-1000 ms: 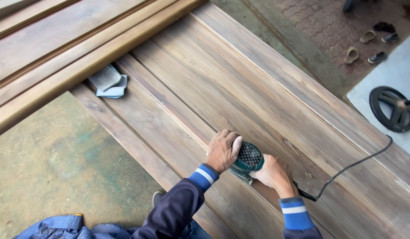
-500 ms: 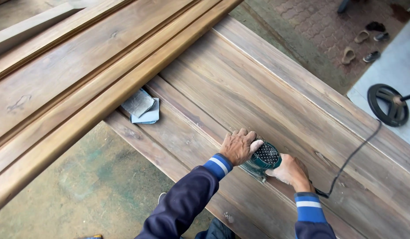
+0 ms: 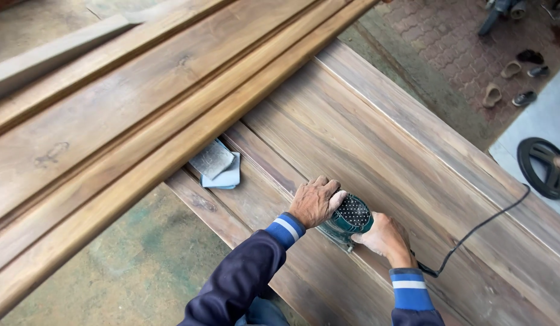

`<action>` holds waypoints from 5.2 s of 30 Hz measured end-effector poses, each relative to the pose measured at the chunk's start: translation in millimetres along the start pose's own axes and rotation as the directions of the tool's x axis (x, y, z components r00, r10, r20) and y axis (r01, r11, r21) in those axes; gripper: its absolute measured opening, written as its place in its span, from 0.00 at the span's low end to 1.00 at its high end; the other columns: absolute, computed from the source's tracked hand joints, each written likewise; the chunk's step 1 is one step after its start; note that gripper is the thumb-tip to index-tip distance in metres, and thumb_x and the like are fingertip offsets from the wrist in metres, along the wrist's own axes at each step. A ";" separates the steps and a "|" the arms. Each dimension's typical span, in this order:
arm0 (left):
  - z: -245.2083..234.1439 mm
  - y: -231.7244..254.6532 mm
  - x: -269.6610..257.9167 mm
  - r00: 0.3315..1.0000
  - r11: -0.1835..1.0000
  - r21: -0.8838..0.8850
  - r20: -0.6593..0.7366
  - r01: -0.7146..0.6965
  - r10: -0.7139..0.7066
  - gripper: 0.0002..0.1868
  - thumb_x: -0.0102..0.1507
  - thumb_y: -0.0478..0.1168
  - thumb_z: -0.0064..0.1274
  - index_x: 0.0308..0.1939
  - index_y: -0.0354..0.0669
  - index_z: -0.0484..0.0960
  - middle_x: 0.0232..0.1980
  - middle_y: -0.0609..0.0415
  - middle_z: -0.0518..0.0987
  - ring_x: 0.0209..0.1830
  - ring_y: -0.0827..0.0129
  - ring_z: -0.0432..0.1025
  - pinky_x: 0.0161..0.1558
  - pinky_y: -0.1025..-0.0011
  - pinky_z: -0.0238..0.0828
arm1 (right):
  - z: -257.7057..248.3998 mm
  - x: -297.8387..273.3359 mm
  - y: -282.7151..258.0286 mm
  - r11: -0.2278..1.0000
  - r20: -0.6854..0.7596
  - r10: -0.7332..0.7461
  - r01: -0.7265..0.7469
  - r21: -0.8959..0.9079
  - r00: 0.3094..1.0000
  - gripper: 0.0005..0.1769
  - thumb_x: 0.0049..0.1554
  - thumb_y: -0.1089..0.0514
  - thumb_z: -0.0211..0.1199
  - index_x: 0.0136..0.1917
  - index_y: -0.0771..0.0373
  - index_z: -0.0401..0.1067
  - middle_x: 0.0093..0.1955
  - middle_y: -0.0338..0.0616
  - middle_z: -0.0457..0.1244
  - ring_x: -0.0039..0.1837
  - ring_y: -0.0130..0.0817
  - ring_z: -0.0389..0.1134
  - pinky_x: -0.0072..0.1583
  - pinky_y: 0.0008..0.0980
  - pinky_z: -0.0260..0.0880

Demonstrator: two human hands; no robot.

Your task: Sand a wooden panel using an orbital sander and manual sandpaper.

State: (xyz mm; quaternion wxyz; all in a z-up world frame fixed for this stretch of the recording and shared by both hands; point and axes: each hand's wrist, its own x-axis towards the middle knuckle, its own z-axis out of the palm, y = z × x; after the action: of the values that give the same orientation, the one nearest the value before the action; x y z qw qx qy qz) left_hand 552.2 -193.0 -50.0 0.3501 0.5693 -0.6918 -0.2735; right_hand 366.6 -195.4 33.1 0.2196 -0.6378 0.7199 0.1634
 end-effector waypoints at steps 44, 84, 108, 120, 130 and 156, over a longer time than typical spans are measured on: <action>-176.1 -194.6 -91.9 0.932 0.931 0.351 0.362 -0.103 -0.033 0.37 0.58 0.28 0.39 0.74 0.34 0.57 0.76 0.35 0.59 0.78 0.45 0.50 0.77 0.52 0.41 | 2.2 84.3 -202.1 0.997 0.077 -0.004 -0.001 0.076 0.997 0.33 0.39 0.47 0.80 0.57 0.58 0.77 0.53 0.51 0.73 0.56 0.47 0.75 0.59 0.44 0.74; -169.1 -162.5 108.2 0.938 0.914 0.211 0.108 -0.347 0.331 0.18 0.57 0.34 0.53 0.51 0.44 0.75 0.43 0.50 0.77 0.48 0.55 0.72 0.51 0.60 0.66 | -7.2 101.1 -232.3 0.988 -0.064 -0.130 0.135 0.075 0.989 0.33 0.39 0.57 0.72 0.60 0.61 0.73 0.59 0.55 0.68 0.61 0.53 0.70 0.61 0.45 0.74; 12.8 -2.1 59.9 0.873 0.917 0.122 0.375 -0.381 0.313 0.18 0.61 0.48 0.49 0.52 0.45 0.77 0.46 0.44 0.80 0.44 0.58 0.75 0.49 0.57 0.71 | 70.1 68.0 61.8 0.943 0.178 0.172 -0.214 0.253 0.969 0.55 0.38 0.49 0.84 0.73 0.60 0.60 0.63 0.49 0.68 0.69 0.47 0.68 0.72 0.50 0.63; 37.8 24.0 38.4 0.868 0.926 -0.024 0.339 -0.378 0.363 0.19 0.63 0.49 0.50 0.54 0.45 0.79 0.47 0.45 0.81 0.44 0.55 0.77 0.49 0.56 0.70 | 73.1 58.0 120.2 0.970 0.185 0.233 -0.242 0.025 0.955 0.56 0.36 0.43 0.85 0.73 0.58 0.63 0.64 0.46 0.70 0.68 0.40 0.72 0.71 0.39 0.71; -48.8 -58.1 68.6 0.918 0.924 0.158 0.258 -0.348 0.301 0.16 0.62 0.47 0.54 0.51 0.47 0.76 0.43 0.49 0.79 0.41 0.60 0.74 0.48 0.60 0.70 | 33.1 86.6 -46.4 0.979 0.196 0.155 -0.178 0.102 0.968 0.43 0.40 0.45 0.82 0.66 0.58 0.72 0.61 0.46 0.71 0.66 0.42 0.72 0.69 0.40 0.70; -159.3 -144.9 88.9 0.946 0.931 0.177 0.002 -0.319 0.323 0.20 0.53 0.38 0.56 0.50 0.44 0.76 0.41 0.51 0.75 0.44 0.55 0.70 0.47 0.60 0.64 | -14.1 88.2 -216.6 0.991 0.008 -0.136 0.136 -0.019 0.991 0.42 0.38 0.45 0.80 0.63 0.60 0.72 0.63 0.54 0.66 0.64 0.52 0.68 0.63 0.46 0.71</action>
State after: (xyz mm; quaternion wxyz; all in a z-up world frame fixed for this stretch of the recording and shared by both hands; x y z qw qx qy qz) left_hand 755.9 -306.1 -50.8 0.3482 0.4807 -0.7920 -0.1433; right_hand 571.6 -306.1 8.5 0.2262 -0.6870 0.6724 0.1573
